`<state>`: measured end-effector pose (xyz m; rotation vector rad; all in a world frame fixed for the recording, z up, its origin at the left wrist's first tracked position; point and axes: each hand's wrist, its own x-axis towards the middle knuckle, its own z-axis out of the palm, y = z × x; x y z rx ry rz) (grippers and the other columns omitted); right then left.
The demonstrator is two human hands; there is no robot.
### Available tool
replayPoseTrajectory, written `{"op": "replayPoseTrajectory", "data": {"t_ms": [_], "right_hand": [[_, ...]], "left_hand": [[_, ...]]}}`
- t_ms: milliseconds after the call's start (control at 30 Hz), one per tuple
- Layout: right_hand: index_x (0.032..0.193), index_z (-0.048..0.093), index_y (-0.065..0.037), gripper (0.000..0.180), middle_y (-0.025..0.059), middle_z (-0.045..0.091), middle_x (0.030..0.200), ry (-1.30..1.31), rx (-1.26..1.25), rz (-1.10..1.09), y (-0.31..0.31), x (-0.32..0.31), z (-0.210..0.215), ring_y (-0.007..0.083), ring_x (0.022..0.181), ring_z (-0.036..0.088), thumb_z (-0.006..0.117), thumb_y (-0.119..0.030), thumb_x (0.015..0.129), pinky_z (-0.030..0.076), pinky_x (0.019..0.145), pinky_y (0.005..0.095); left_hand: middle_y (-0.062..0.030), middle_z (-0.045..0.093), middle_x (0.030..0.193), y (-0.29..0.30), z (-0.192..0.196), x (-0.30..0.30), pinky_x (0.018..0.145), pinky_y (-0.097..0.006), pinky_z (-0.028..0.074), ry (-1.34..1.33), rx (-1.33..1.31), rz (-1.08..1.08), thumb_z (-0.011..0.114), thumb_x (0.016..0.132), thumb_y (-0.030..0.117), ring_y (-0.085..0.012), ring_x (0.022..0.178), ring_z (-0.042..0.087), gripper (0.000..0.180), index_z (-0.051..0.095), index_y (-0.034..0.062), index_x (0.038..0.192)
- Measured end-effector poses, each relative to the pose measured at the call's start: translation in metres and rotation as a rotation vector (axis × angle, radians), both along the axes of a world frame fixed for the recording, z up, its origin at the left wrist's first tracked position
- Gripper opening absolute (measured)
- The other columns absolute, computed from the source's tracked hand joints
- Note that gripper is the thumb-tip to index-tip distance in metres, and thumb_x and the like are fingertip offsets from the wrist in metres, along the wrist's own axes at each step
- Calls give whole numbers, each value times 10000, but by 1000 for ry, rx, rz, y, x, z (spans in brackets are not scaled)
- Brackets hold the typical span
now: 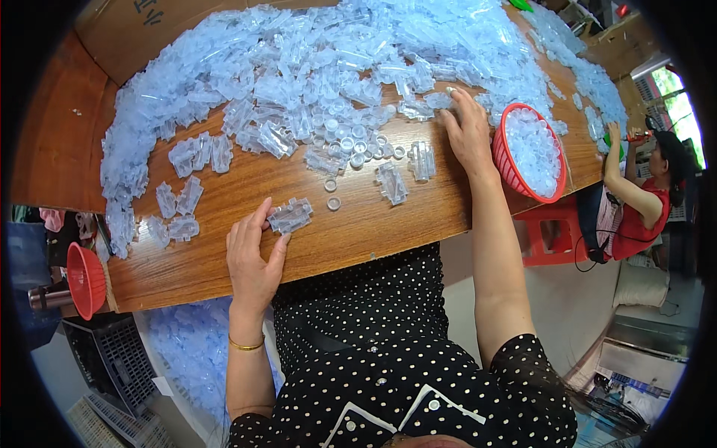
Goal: The person assembles plastic components by picking up plastic casings and caps from the table, fitting and snapping the parts together by hand, and dropping the assembled pieces into a storage bin.
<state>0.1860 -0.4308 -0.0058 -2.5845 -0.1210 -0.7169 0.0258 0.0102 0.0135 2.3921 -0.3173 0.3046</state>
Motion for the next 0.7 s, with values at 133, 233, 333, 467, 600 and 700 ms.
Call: {"op": "replayPoseTrajectory", "data": {"t_ms": [133,233,333,467,600,700], "right_hand": [[1376,746,-67,432,179,767,1353,102,-108,-53,2,18,7,399,1326,650,796,-313,1024,425,1190,541],[1328,772,-79,365,149,795,1267,54,-130,-41,4,14,10,358,1275,680,780,-305,1041,410,1181,548],[1289,780,-73,282,143,801,1173,-105,-124,-3,9,1,13,318,1185,714,741,-257,1079,452,1149,501],[1347,710,-23,264,22,763,1128,237,748,316,58,-19,23,113,1050,673,683,-192,1146,528,977,295],[1358,672,-5,249,28,761,1145,534,1085,543,116,-55,44,86,1038,686,674,-133,1144,543,976,291],[1459,583,7,356,65,769,1172,659,1122,562,149,-70,44,152,1060,749,682,-91,1131,595,982,322]], "left_hand": [[-89,765,1336,-3,-1,1,1056,-416,516,5,-29,25,853,904,48,-253,1097,681,732,603,47,1591],[-86,765,1335,-4,-1,1,1056,-415,515,10,-32,40,852,912,61,-250,1086,685,715,610,47,1584],[-83,765,1331,-4,-2,1,1057,-417,515,29,-33,68,853,917,74,-241,1079,688,696,622,48,1573],[-87,763,1317,-1,-2,0,1046,-405,533,15,-29,95,849,910,49,-241,1072,688,680,639,53,1557],[-102,760,1302,-2,-5,3,1020,-392,558,-32,-59,105,854,898,21,-254,1047,695,662,662,40,1531],[-111,767,1296,-2,-9,3,1002,-401,562,-78,-64,127,877,911,77,-265,1047,693,632,677,41,1509]]}}
